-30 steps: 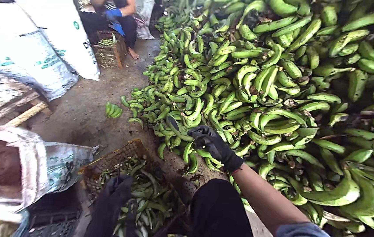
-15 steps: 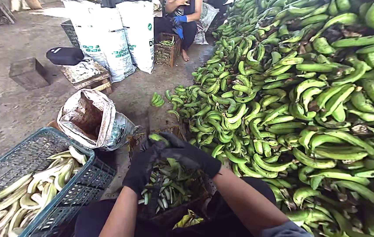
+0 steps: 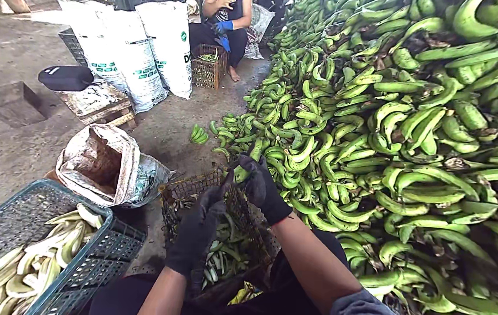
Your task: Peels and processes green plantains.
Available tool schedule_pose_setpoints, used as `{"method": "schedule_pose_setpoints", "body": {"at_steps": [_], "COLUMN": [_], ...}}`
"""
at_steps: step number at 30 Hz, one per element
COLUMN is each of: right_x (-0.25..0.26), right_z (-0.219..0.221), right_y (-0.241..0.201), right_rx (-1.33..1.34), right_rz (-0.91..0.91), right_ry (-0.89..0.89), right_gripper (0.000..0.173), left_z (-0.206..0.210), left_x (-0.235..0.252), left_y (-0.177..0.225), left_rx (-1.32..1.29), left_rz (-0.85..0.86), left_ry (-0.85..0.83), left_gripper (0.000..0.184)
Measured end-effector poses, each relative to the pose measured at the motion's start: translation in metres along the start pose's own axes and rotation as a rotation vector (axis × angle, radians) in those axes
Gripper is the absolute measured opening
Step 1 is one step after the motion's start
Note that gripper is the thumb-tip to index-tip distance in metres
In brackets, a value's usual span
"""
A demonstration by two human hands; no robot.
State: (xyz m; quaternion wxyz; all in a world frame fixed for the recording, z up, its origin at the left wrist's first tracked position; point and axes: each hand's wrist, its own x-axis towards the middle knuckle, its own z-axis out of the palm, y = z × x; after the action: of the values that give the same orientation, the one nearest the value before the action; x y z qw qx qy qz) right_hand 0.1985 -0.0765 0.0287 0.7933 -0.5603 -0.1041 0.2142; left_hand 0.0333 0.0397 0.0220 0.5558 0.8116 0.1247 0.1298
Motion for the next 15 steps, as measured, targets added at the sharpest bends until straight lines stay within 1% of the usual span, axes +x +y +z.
{"method": "schedule_pose_setpoints", "body": {"at_steps": [2,4,10,12,15], "right_x": [-0.004,-0.008,-0.011,-0.012,-0.017], "right_z": [0.003,0.005,0.002,0.005,0.013], "right_y": [-0.001,0.001,0.011,0.012,0.011], "right_rx": [0.028,0.031,0.059,0.064,0.021], "right_rz": [0.021,0.055,0.075,0.073,0.031], "right_ry": [-0.035,-0.059,-0.109,-0.097,-0.049], "right_gripper": [0.051,0.049,0.041,0.04,0.05], "left_z": [0.006,0.007,0.007,0.007,0.013], "left_x": [0.003,0.005,0.004,0.003,0.002], "left_y": [-0.001,0.0,0.002,0.002,0.003], "left_rx": [0.003,0.041,0.05,-0.009,-0.275], "left_rz": [0.002,0.005,-0.038,-0.059,-0.08], "left_ry": [-0.029,-0.05,-0.071,-0.066,-0.016], "left_gripper": [0.068,0.073,0.072,0.072,0.061]}}
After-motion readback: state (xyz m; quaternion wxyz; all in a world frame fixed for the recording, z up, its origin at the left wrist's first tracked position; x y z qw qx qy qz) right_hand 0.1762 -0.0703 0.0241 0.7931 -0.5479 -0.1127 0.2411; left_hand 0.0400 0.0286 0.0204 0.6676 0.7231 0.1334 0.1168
